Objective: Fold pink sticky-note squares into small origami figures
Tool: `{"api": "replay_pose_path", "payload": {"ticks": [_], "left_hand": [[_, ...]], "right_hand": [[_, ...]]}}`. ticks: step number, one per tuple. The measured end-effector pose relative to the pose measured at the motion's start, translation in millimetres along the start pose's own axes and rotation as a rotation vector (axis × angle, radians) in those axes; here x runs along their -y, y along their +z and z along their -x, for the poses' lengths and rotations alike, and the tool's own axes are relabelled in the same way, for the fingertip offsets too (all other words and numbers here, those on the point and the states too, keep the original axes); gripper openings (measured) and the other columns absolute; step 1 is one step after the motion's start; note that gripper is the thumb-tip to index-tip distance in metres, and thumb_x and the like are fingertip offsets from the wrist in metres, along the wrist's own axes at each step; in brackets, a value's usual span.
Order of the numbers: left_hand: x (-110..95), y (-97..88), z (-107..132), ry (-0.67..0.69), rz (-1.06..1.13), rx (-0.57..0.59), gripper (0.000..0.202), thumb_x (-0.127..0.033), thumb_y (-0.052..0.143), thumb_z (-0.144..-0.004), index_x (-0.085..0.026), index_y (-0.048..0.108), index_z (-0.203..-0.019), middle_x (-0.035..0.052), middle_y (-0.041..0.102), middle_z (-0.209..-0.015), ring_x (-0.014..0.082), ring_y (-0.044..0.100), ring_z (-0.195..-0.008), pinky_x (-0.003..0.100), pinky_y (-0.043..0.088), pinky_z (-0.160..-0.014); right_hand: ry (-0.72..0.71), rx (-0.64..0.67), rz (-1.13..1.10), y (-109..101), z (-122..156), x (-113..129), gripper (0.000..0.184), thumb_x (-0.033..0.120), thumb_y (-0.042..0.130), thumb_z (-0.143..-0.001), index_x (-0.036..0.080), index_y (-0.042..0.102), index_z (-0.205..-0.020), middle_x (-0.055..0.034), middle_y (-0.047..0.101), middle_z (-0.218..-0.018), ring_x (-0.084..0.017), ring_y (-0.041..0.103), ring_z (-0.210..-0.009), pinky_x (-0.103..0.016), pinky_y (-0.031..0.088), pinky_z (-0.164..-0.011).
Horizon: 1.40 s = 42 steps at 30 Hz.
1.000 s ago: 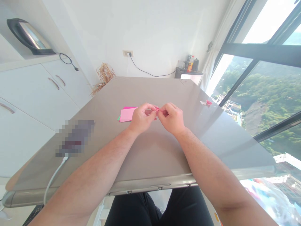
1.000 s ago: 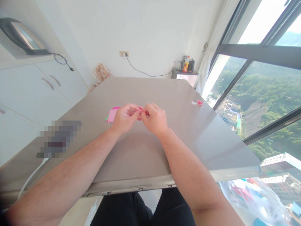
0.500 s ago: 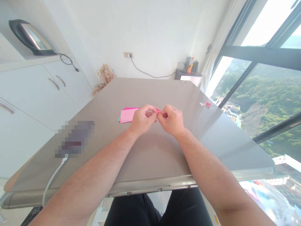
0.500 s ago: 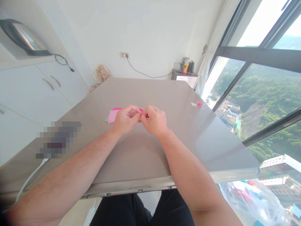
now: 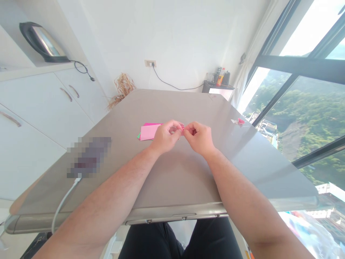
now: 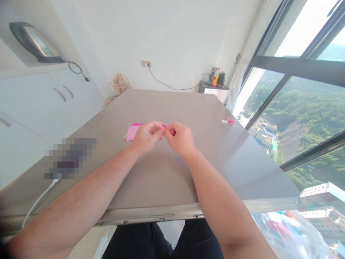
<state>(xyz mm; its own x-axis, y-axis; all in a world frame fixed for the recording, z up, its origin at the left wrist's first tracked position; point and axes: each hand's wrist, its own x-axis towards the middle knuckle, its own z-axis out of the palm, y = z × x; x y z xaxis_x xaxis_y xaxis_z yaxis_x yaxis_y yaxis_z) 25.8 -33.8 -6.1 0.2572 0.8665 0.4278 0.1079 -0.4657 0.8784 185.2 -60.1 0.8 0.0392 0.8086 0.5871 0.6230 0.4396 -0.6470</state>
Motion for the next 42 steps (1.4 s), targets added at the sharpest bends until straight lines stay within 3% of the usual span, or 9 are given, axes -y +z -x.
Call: {"api": "replay_pose_path", "payload": {"ticks": [4, 10, 19, 23, 29, 34, 39, 42], "left_hand": [[2.5, -1.5, -0.7, 0.002, -0.002, 0.026, 0.011, -0.029, 0.063, -0.086, -0.018, 0.061, -0.083, 0.0092, 0.07, -0.112, 0.0189, 0.069, -0.09, 0.029, 0.058, -0.063], [6.9, -3.7, -2.1, 0.026, -0.038, 0.056, 0.012, -0.031, 0.064, -0.088, -0.019, 0.062, -0.084, 0.0078, 0.073, -0.102, 0.0175, 0.069, -0.084, 0.031, 0.057, -0.067], [14.5, -3.6, -4.2, 0.057, -0.012, 0.041, 0.011, -0.029, 0.068, -0.086, -0.02, 0.063, -0.088, 0.0039, 0.072, -0.091, 0.0162, 0.068, -0.08, 0.032, 0.056, -0.069], [13.1, -3.4, -4.3, 0.049, 0.084, 0.019, 0.023, -0.027, 0.075, -0.08, -0.021, 0.057, -0.092, 0.0019, 0.07, -0.091, 0.0162, 0.069, -0.083, 0.032, 0.057, -0.072], [9.7, -5.2, -5.5, -0.008, 0.096, 0.017, 0.039, -0.029, 0.084, -0.072, -0.021, 0.062, -0.103, 0.0063, 0.071, -0.101, 0.0205, 0.069, -0.098, 0.039, 0.057, -0.086], [4.9, -5.3, -6.2, -0.019, 0.172, -0.002, 0.042, -0.036, 0.089, -0.067, -0.019, 0.064, -0.096, 0.0073, 0.073, -0.102, 0.0209, 0.07, -0.095, 0.041, 0.058, -0.085], [4.4, -5.5, -5.4, -0.031, 0.169, 0.049, 0.031, -0.041, 0.086, -0.071, -0.018, 0.071, -0.085, 0.0077, 0.075, -0.097, 0.0225, 0.071, -0.095, 0.044, 0.057, -0.09], [4.5, -5.8, -5.3, -0.023, 0.179, 0.051, 0.031, -0.042, 0.085, -0.073, -0.018, 0.071, -0.087, 0.0077, 0.076, -0.095, 0.0226, 0.072, -0.094, 0.044, 0.057, -0.089]], "right_hand": [[0.134, 0.106, -0.155, -7.5, -2.8, 1.5, 0.013, 0.031, 0.062, -0.079, 0.02, 0.066, -0.073, 0.0011, 0.062, -0.064, -0.012, 0.048, -0.057, -0.027, 0.039, -0.056], [0.197, 0.144, -0.24, -12.6, -4.6, 4.7, 0.014, 0.032, 0.068, -0.077, 0.02, 0.07, -0.071, 0.0003, 0.064, -0.065, -0.011, 0.046, -0.057, -0.027, 0.038, -0.055], [0.225, 0.173, -0.283, -14.2, -6.2, 2.1, 0.016, 0.036, 0.073, -0.076, 0.021, 0.073, -0.072, 0.0015, 0.06, -0.062, -0.011, 0.045, -0.057, -0.027, 0.037, -0.055], [0.207, 0.181, -0.314, -15.3, -7.1, 0.7, 0.016, 0.037, 0.075, -0.076, 0.021, 0.073, -0.076, 0.0009, 0.063, -0.067, -0.012, 0.05, -0.06, -0.028, 0.04, -0.057], [0.196, 0.208, -0.325, -17.6, -8.5, -2.3, 0.019, 0.039, 0.074, -0.077, 0.021, 0.07, -0.076, 0.0004, 0.064, -0.069, -0.012, 0.052, -0.061, -0.028, 0.044, -0.058], [0.216, 0.22, -0.369, -22.0, -9.3, 0.0, 0.02, 0.04, 0.073, -0.077, 0.02, 0.068, -0.077, 0.001, 0.062, -0.068, -0.011, 0.052, -0.059, -0.028, 0.046, -0.057], [0.26, 0.255, -0.425, -24.3, -10.1, 3.1, 0.022, 0.04, 0.076, -0.075, 0.019, 0.068, -0.076, 0.0011, 0.063, -0.07, -0.01, 0.051, -0.057, -0.028, 0.047, -0.056], [0.254, 0.212, -0.467, -20.6, -10.0, 2.4, 0.025, 0.041, 0.078, -0.073, 0.019, 0.068, -0.078, 0.0007, 0.064, -0.072, -0.011, 0.053, -0.059, -0.028, 0.048, -0.056]]}}
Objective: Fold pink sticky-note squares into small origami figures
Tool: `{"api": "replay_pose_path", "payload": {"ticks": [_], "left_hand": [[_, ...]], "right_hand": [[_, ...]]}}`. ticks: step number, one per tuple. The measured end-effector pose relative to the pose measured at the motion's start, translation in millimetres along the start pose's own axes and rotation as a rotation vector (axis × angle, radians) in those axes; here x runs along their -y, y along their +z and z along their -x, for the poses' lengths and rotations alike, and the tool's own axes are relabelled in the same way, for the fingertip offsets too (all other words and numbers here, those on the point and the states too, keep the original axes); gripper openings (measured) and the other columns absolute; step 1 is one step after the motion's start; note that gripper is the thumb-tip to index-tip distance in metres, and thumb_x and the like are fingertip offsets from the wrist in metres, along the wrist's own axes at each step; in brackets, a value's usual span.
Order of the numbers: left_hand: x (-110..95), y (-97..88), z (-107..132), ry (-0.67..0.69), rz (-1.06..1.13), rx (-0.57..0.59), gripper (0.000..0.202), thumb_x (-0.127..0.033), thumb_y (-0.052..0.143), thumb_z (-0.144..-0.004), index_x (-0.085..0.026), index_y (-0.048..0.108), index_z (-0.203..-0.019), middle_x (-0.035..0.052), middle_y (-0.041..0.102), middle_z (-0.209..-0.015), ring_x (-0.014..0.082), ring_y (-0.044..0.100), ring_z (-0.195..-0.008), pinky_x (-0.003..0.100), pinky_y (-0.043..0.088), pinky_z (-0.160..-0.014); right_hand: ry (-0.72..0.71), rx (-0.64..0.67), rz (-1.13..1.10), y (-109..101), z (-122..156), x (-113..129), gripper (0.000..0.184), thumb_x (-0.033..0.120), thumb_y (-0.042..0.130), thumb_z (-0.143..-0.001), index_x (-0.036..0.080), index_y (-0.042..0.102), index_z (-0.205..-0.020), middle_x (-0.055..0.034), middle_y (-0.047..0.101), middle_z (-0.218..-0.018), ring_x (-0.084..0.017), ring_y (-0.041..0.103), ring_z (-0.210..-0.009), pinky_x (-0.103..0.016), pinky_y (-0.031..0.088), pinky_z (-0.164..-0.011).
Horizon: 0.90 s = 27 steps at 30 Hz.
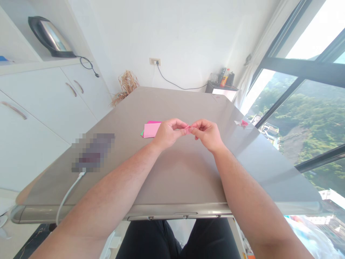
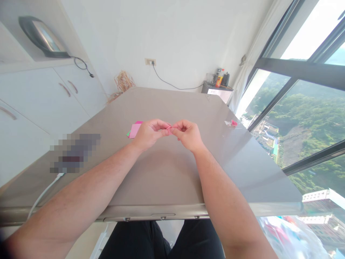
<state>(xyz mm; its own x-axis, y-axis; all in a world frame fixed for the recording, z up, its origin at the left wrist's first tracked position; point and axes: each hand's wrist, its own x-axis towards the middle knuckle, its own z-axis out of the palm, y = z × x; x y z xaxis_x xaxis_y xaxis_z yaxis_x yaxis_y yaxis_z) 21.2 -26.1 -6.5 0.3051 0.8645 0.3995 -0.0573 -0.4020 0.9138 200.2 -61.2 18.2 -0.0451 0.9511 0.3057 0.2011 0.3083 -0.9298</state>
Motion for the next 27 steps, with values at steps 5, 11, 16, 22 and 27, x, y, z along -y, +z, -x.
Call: {"api": "replay_pose_path", "payload": {"ticks": [5, 11, 16, 22, 27], "left_hand": [[-2.6, 2.6, 0.8, 0.051, -0.063, -0.107, 0.033, -0.044, 0.085, -0.072, -0.019, 0.069, -0.087, 0.0076, 0.075, -0.099, 0.0229, 0.07, -0.099, 0.041, 0.058, -0.087], [-4.8, 6.7, 4.8, 0.102, -0.159, -0.134, 0.026, -0.043, 0.078, -0.079, -0.02, 0.073, -0.09, 0.0085, 0.075, -0.107, 0.0234, 0.07, -0.104, 0.039, 0.06, -0.087], [-2.2, 3.7, 4.3, 0.048, -0.172, -0.146, 0.02, -0.039, 0.072, -0.083, -0.021, 0.075, -0.092, 0.0062, 0.078, -0.092, 0.0216, 0.074, -0.086, 0.04, 0.06, -0.084], [-3.9, 0.5, 3.8, -0.022, -0.14, -0.037, 0.015, -0.033, 0.07, -0.083, -0.02, 0.074, -0.088, 0.0053, 0.078, -0.088, 0.021, 0.073, -0.081, 0.038, 0.06, -0.077], [-4.6, 0.4, 4.9, -0.041, -0.188, 0.019, 0.02, -0.039, 0.07, -0.084, -0.02, 0.075, -0.086, 0.006, 0.078, -0.088, 0.0221, 0.073, -0.085, 0.038, 0.059, -0.078]], "right_hand": [[-0.072, -0.093, -0.006, 7.5, -0.1, -5.6, 0.033, 0.042, 0.08, -0.073, 0.02, 0.07, -0.095, -0.0012, 0.069, -0.079, -0.015, 0.062, -0.072, -0.03, 0.054, -0.064], [-0.064, -0.18, 0.054, 11.8, 1.7, -7.8, 0.024, 0.041, 0.078, -0.075, 0.021, 0.074, -0.087, -0.0043, 0.074, -0.085, -0.017, 0.067, -0.075, -0.035, 0.057, -0.073], [-0.061, -0.078, 0.012, 11.0, 2.3, -7.3, 0.023, 0.041, 0.072, -0.079, 0.021, 0.076, -0.089, -0.0048, 0.075, -0.082, -0.018, 0.068, -0.074, -0.033, 0.057, -0.07], [-0.01, -0.09, 0.171, 1.1, -1.1, -5.0, 0.015, 0.035, 0.069, -0.078, 0.02, 0.074, -0.077, -0.0014, 0.07, -0.072, -0.013, 0.057, -0.06, -0.028, 0.047, -0.057], [-0.002, 0.016, 0.219, -7.4, -3.0, -3.0, 0.018, 0.038, 0.067, -0.079, 0.021, 0.073, -0.076, -0.0007, 0.066, -0.068, -0.013, 0.053, -0.059, -0.027, 0.042, -0.055]]}}
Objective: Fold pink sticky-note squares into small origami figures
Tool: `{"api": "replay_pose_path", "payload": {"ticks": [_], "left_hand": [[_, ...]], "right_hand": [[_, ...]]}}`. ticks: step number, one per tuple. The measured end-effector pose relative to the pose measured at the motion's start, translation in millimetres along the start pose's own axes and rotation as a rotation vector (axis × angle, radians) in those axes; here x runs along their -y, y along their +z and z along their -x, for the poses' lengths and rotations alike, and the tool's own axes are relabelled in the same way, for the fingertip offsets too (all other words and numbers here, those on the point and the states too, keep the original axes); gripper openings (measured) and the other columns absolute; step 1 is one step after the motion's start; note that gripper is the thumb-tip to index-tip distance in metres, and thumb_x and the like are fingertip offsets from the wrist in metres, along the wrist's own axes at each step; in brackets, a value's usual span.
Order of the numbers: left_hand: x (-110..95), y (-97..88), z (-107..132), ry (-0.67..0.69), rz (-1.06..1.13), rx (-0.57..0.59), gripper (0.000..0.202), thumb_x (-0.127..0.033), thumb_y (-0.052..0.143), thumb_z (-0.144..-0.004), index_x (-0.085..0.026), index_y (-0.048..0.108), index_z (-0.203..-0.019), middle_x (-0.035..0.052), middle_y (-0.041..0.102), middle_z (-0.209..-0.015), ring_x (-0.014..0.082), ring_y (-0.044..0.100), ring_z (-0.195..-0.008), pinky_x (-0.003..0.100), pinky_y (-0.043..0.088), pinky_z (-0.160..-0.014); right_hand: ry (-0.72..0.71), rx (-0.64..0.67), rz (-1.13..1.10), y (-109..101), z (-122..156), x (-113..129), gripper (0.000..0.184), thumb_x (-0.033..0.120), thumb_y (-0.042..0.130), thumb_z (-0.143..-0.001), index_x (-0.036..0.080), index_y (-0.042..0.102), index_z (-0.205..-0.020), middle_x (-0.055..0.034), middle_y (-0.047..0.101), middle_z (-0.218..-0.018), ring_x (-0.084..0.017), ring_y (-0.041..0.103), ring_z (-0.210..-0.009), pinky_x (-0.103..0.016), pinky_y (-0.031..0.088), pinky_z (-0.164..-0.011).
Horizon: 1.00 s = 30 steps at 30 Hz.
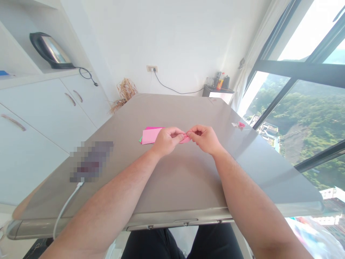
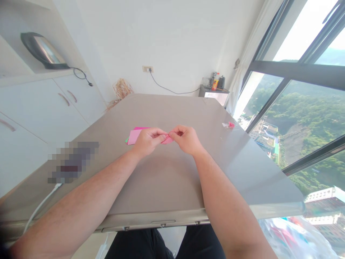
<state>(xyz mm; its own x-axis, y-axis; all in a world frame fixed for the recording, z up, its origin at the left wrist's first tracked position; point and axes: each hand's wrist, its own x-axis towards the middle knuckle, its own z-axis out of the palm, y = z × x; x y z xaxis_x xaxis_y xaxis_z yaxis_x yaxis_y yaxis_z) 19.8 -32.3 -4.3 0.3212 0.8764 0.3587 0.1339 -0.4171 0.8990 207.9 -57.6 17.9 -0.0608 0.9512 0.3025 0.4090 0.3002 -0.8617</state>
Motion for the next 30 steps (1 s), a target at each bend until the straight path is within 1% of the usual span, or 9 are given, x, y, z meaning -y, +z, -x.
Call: {"api": "replay_pose_path", "payload": {"ticks": [8, 14, 18, 21, 24, 27, 30], "left_hand": [[1.7, 0.6, 0.1, -0.005, -0.049, 0.022, 0.02, -0.04, 0.068, -0.085, -0.02, 0.072, -0.085, 0.0049, 0.077, -0.085, 0.0199, 0.073, -0.079, 0.034, 0.059, -0.072], [0.0, 2.9, 1.1, -0.024, -0.133, 0.02, 0.017, -0.037, 0.067, -0.084, -0.021, 0.071, -0.081, 0.0031, 0.076, -0.079, 0.0188, 0.072, -0.075, 0.031, 0.057, -0.068], [0.1, 3.2, 0.9, -0.029, -0.17, 0.007, 0.014, -0.034, 0.066, -0.082, -0.021, 0.07, -0.078, 0.0023, 0.075, -0.076, 0.0188, 0.071, -0.071, 0.031, 0.055, -0.064], [0.9, 3.0, 1.0, -0.011, -0.21, -0.009, 0.012, -0.032, 0.065, -0.081, -0.022, 0.07, -0.076, 0.0017, 0.074, -0.074, 0.0182, 0.07, -0.07, 0.03, 0.053, -0.062], [0.5, 3.1, 1.4, -0.027, -0.248, -0.015, 0.013, -0.032, 0.064, -0.08, -0.022, 0.069, -0.074, 0.0016, 0.073, -0.073, 0.0176, 0.067, -0.068, 0.029, 0.05, -0.059], [-2.2, 3.3, 2.1, -0.056, -0.276, -0.003, 0.014, -0.032, 0.063, -0.079, -0.021, 0.067, -0.072, 0.0013, 0.072, -0.072, 0.0162, 0.064, -0.065, 0.028, 0.046, -0.057], [-6.0, 3.3, 3.2, -0.054, -0.305, 0.006, 0.014, -0.031, 0.062, -0.078, -0.02, 0.065, -0.07, 0.0005, 0.069, -0.069, 0.0143, 0.06, -0.063, 0.026, 0.043, -0.056]], "right_hand": [[-0.062, 0.07, 0.115, -7.2, 0.8, -0.4, 0.018, 0.037, 0.065, -0.08, 0.022, 0.073, -0.076, 0.0009, 0.063, -0.065, -0.012, 0.048, -0.057, -0.026, 0.038, -0.053], [-0.069, 0.078, 0.149, -4.7, 2.5, 0.0, 0.015, 0.031, 0.061, -0.08, 0.021, 0.07, -0.072, 0.0, 0.067, -0.069, -0.012, 0.05, -0.058, -0.025, 0.038, -0.053], [-0.061, 0.08, 0.157, -2.7, 3.8, 2.2, 0.016, 0.03, 0.06, -0.08, 0.021, 0.069, -0.071, 0.0008, 0.064, -0.065, -0.011, 0.047, -0.056, -0.025, 0.037, -0.052], [-0.041, 0.1, 0.156, -2.3, 4.3, 3.0, 0.017, 0.031, 0.06, -0.08, 0.021, 0.07, -0.07, 0.0016, 0.062, -0.062, -0.01, 0.044, -0.054, -0.025, 0.035, -0.05], [-0.033, 0.115, 0.156, -2.3, 4.3, 2.5, 0.017, 0.031, 0.06, -0.08, 0.021, 0.07, -0.071, 0.0019, 0.061, -0.061, -0.01, 0.043, -0.053, -0.025, 0.034, -0.05], [-0.032, 0.132, 0.162, -2.4, 4.1, 1.5, 0.018, 0.032, 0.06, -0.08, 0.02, 0.071, -0.072, 0.0015, 0.061, -0.061, -0.01, 0.044, -0.054, -0.025, 0.035, -0.051], [-0.017, 0.156, 0.162, -2.9, 3.9, 1.1, 0.018, 0.034, 0.061, -0.08, 0.02, 0.072, -0.075, 0.0008, 0.063, -0.064, -0.011, 0.046, -0.056, -0.025, 0.036, -0.052]]}}
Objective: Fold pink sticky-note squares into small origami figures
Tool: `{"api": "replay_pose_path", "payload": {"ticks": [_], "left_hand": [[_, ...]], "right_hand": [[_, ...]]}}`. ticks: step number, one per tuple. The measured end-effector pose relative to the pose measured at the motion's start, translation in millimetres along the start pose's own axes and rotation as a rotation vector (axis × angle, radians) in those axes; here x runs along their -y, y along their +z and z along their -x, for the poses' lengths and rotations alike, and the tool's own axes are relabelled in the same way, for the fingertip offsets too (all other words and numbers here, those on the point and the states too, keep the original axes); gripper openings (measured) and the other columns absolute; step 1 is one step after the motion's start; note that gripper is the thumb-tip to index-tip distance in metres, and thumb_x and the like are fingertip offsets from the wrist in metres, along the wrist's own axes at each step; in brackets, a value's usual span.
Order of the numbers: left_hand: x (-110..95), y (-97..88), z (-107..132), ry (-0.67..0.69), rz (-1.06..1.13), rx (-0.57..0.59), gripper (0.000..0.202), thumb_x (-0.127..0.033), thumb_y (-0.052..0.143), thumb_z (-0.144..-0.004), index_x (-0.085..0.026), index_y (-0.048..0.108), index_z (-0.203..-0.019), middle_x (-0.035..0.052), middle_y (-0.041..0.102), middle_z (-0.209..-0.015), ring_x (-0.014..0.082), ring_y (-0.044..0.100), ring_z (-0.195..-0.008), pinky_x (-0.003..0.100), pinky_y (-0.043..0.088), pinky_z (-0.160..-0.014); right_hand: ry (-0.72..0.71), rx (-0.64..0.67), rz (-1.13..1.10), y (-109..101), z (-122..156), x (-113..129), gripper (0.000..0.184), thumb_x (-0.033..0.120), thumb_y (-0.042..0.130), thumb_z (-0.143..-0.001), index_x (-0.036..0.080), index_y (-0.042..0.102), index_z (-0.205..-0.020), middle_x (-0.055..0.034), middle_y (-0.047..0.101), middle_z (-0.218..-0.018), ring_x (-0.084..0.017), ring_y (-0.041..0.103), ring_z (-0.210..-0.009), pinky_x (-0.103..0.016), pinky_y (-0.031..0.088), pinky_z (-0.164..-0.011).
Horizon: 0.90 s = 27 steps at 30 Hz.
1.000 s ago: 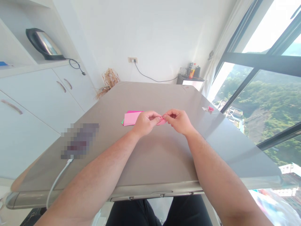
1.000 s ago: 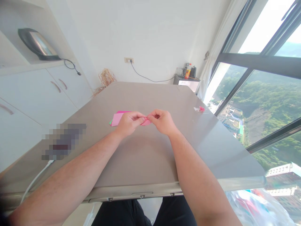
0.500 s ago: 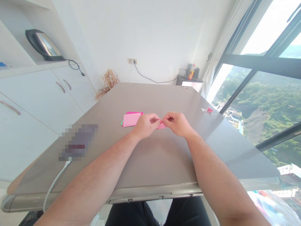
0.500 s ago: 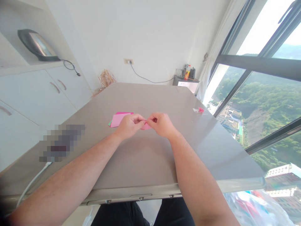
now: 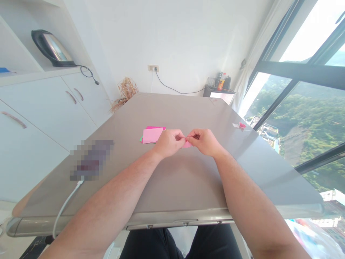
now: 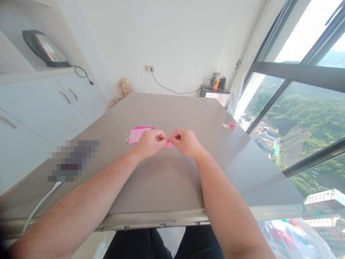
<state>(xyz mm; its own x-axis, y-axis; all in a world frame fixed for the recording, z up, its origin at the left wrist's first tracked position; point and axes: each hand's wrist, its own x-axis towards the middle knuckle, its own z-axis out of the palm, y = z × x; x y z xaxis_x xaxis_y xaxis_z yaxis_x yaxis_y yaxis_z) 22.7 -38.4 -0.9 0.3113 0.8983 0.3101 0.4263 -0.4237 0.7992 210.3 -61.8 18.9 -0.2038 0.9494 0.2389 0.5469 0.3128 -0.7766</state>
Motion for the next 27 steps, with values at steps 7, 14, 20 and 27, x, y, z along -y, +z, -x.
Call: {"api": "replay_pose_path", "payload": {"ticks": [7, 14, 20, 27], "left_hand": [[-4.9, -0.3, 1.9, 0.001, -0.037, 0.027, 0.015, -0.029, 0.059, -0.078, -0.019, 0.063, -0.068, -0.0005, 0.064, -0.063, 0.0128, 0.055, -0.058, 0.026, 0.039, -0.053], [1.5, -1.7, -2.3, -0.015, 0.093, 0.064, 0.016, -0.032, 0.065, -0.081, -0.019, 0.07, -0.075, 0.0035, 0.071, -0.073, 0.0167, 0.065, -0.068, 0.029, 0.048, -0.061], [11.1, -10.5, -8.6, -0.099, 0.653, 0.239, 0.021, -0.032, 0.077, -0.076, -0.019, 0.078, -0.092, 0.0095, 0.076, -0.099, 0.0244, 0.071, -0.096, 0.039, 0.058, -0.082], [5.4, -5.3, -7.7, -0.127, 0.908, 0.316, 0.038, -0.042, 0.067, -0.088, -0.019, 0.076, -0.117, 0.0135, 0.076, -0.111, 0.0303, 0.072, -0.108, 0.049, 0.053, -0.099]], "right_hand": [[-0.02, 0.01, 0.043, 0.3, 0.1, 0.6, 0.016, 0.032, 0.062, -0.079, 0.02, 0.07, -0.072, 0.0012, 0.062, -0.064, -0.011, 0.047, -0.057, -0.025, 0.036, -0.053], [-0.066, -0.046, 0.077, 1.4, -0.5, -1.9, 0.013, 0.028, 0.059, -0.079, 0.02, 0.064, -0.07, 0.0024, 0.058, -0.062, -0.011, 0.046, -0.056, -0.025, 0.035, -0.053], [-0.003, -0.13, -0.061, 1.1, -2.8, -4.6, 0.011, 0.029, 0.06, -0.08, 0.021, 0.063, -0.074, 0.0015, 0.062, -0.062, -0.012, 0.051, -0.055, -0.025, 0.039, -0.051], [-0.006, -0.206, -0.337, 3.7, -5.0, -2.6, 0.015, 0.033, 0.064, -0.084, 0.02, 0.06, -0.078, -0.0014, 0.07, -0.066, -0.014, 0.065, -0.059, -0.028, 0.053, -0.06]]}}
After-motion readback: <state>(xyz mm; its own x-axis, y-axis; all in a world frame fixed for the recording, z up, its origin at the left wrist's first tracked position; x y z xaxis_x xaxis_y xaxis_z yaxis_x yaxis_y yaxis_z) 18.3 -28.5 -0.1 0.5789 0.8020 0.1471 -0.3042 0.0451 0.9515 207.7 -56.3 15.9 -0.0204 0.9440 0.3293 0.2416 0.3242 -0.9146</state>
